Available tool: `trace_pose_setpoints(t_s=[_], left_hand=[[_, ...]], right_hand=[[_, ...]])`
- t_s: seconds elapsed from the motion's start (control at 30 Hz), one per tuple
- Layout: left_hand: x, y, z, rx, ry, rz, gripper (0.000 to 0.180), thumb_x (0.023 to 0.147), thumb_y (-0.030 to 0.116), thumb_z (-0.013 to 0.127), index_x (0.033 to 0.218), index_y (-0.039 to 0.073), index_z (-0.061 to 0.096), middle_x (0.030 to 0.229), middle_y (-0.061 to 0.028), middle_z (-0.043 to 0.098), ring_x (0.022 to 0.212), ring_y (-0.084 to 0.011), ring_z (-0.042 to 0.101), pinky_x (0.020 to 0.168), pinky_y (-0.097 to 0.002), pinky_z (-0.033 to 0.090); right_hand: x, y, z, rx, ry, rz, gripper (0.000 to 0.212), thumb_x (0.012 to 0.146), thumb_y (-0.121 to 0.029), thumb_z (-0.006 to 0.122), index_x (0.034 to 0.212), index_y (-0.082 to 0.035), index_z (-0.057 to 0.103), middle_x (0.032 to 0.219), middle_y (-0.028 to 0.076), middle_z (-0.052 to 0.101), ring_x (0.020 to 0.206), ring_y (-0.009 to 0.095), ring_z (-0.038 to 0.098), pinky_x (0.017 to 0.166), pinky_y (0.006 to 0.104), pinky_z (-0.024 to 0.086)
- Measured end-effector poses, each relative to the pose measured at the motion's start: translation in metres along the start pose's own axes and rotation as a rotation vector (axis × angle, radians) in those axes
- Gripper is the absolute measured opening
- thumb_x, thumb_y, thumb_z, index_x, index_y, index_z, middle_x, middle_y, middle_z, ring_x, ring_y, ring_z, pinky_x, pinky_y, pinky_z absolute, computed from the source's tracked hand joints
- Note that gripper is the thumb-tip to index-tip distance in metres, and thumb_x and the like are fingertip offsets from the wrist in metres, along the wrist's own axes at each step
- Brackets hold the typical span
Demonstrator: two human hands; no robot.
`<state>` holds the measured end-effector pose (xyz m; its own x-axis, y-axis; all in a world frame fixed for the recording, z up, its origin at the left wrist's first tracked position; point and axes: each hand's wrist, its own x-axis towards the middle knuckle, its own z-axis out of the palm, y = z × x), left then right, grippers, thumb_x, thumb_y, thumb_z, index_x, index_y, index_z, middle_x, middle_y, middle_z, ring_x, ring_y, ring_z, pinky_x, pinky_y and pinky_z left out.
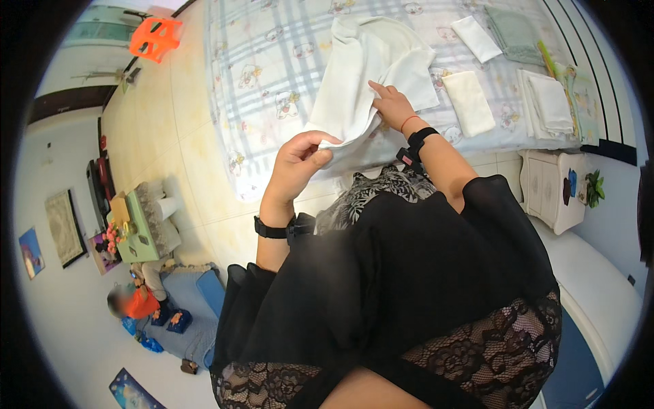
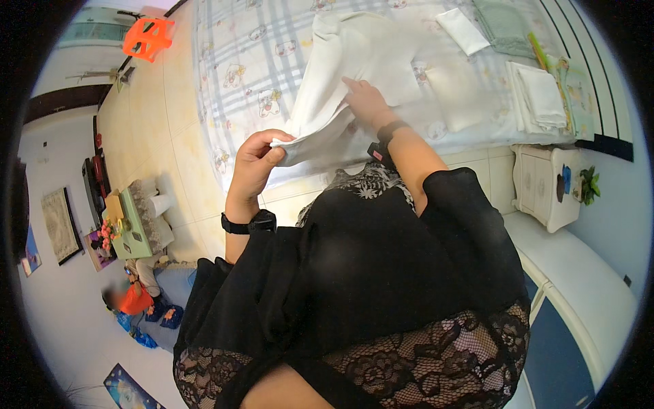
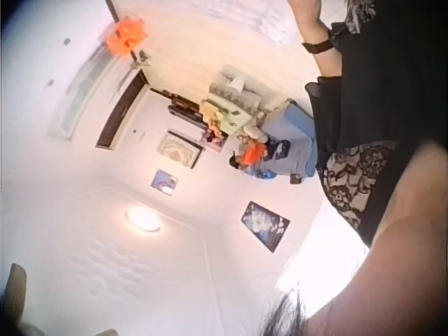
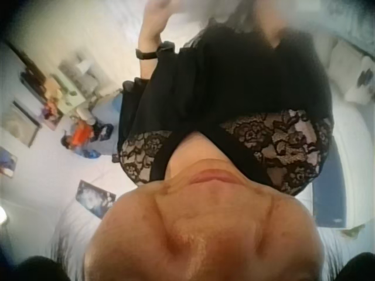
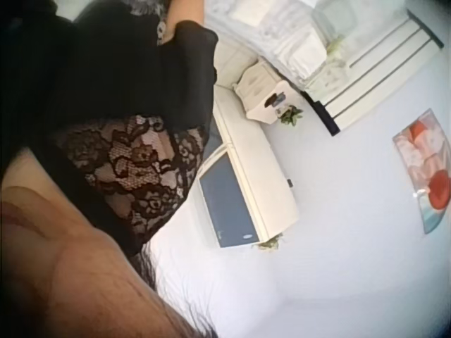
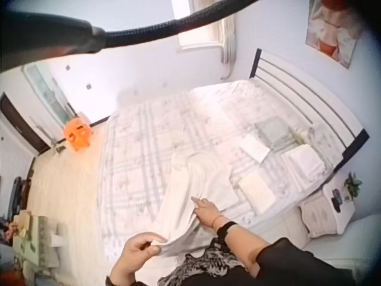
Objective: The person folds several white cloth items on a bed. They unfold each item, smooth it out, fold it into a compact rectangle, and place it on a growing stack. The process is repeated for multiple items.
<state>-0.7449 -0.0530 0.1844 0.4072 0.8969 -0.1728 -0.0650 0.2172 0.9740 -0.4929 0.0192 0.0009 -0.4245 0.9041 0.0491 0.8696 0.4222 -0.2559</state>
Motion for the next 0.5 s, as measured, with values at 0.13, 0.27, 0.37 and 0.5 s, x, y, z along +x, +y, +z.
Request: trace_pose_setpoints(t_s=[0.13, 0.27, 0.37, 0.5], left_hand=[[0.005, 0.005, -0.009, -0.073, -0.022, 0.037, 0.019, 0.085, 0.014, 0.066, 0.101, 0.004, 0.064, 0.078, 0.0047, 0.054, 0.069, -0.0046, 0.045, 0.062, -0.0199, 0.037], [0.024, 0.011, -0.027, -0.071, -0.081, 0.114, 0.02, 0.085, 0.015, 0.066, 0.102, 0.004, 0.063, 0.08, 0.0033, 0.057, 0.071, -0.0054, 0.049, 0.064, -0.0202, 0.041], [0.034, 0.031, -0.037, -0.084, -0.086, 0.18, 0.02, 0.086, 0.015, 0.065, 0.103, 0.004, 0.063, 0.084, 0.0021, 0.059, 0.074, -0.0059, 0.053, 0.068, -0.0203, 0.044], [0.034, 0.059, -0.055, -0.08, -0.041, 0.342, 0.021, 0.087, 0.016, 0.065, 0.103, 0.004, 0.061, 0.088, 0.0005, 0.06, 0.078, -0.007, 0.054, 0.07, -0.0219, 0.045]], right_hand=[[0.006, 0.002, -0.011, 0.162, 0.051, -0.027, 0.015, 0.073, -0.002, 0.059, 0.087, -0.005, 0.064, 0.125, 0.009, 0.052, 0.101, 0.028, 0.053, 0.086, 0.034, 0.047], [0.008, 0.046, 0.008, 0.323, 0.244, 0.121, 0.017, 0.078, 0.0, 0.052, 0.091, -0.001, 0.063, 0.102, 0.015, 0.061, 0.098, 0.032, 0.056, 0.086, 0.0347, 0.046], [-0.007, 0.061, -0.066, 0.281, 0.542, 0.285, 0.022, 0.08, 0.001, 0.049, 0.095, -0.002, 0.064, 0.102, 0.015, 0.061, 0.098, 0.032, 0.056, 0.086, 0.0352, 0.046], [-0.036, 0.033, -0.166, 0.319, 0.735, 0.252, 0.023, 0.079, 0.002, 0.052, 0.095, -0.005, 0.066, 0.1, 0.013, 0.063, 0.095, 0.03, 0.058, 0.084, 0.0364, 0.046]])
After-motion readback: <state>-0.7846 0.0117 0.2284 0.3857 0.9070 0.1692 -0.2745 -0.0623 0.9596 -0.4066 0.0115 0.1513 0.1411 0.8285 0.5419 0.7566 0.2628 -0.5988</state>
